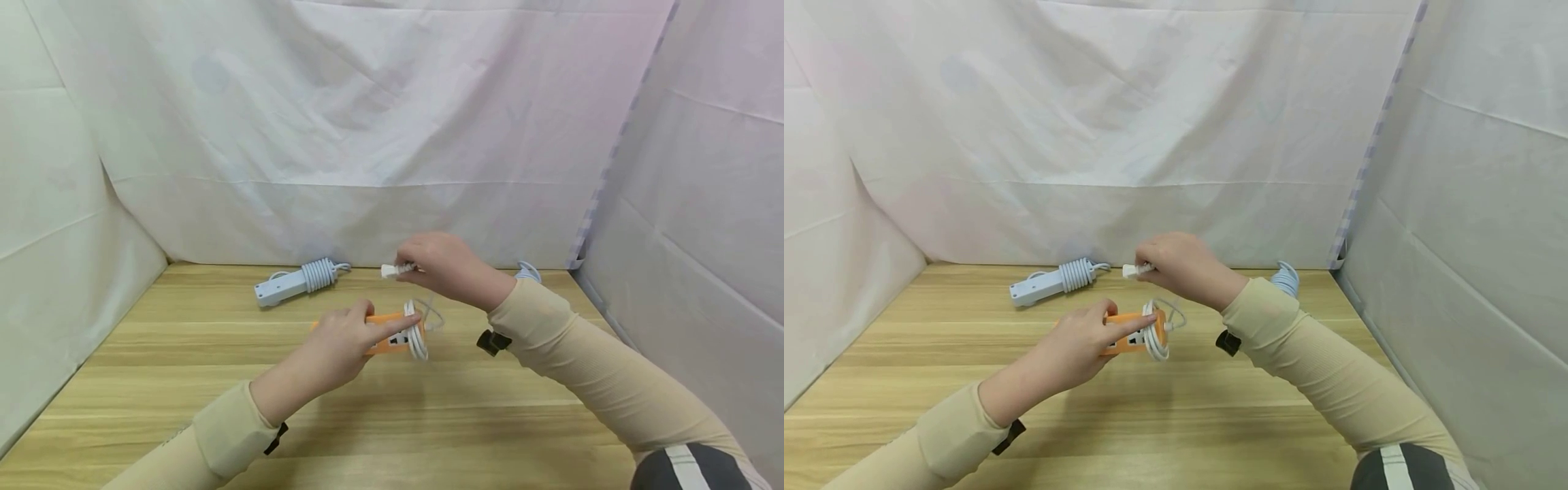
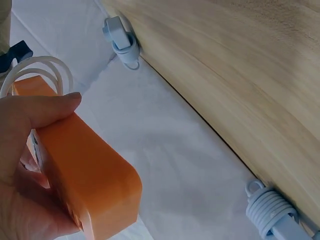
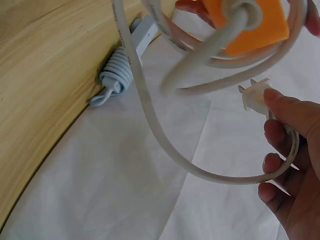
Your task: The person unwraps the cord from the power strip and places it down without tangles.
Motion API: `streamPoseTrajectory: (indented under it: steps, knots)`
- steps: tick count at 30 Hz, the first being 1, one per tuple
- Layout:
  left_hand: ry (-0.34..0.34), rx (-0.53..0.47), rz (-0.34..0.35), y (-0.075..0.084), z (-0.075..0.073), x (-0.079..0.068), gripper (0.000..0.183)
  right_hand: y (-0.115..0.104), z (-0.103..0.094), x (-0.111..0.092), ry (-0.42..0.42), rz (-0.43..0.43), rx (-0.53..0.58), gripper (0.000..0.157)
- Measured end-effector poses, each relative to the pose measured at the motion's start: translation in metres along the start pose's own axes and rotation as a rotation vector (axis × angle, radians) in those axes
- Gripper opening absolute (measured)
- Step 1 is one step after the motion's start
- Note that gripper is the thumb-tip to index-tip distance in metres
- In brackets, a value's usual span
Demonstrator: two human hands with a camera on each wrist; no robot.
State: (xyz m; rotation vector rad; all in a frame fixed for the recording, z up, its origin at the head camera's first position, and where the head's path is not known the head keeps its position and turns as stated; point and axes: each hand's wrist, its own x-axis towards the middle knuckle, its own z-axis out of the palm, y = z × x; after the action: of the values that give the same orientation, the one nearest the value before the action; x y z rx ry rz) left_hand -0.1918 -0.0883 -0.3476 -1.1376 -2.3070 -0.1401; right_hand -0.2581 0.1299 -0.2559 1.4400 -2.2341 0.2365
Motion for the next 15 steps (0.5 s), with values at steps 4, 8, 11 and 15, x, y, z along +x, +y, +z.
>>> streamPoseTrajectory:
  steps: [4,8,11,15]
  knots:
    - [0.056,-0.058,-0.021,-0.001,0.0,-0.001,0.095,0.003,0.003,-0.005,-0.049,0.107,0.002,0.014]
    - [0.126,-0.082,-0.025,-0.006,-0.001,-0.003,0.091,0.006,0.006,-0.011,-0.088,0.188,0.002,0.014]
    - [0.161,-0.075,-0.016,-0.009,-0.001,-0.004,0.091,0.009,0.009,-0.016,-0.114,0.231,0.019,0.013]
    - [0.194,-0.055,-0.003,-0.012,-0.004,-0.004,0.09,0.014,0.013,-0.021,-0.155,0.305,0.092,0.014]
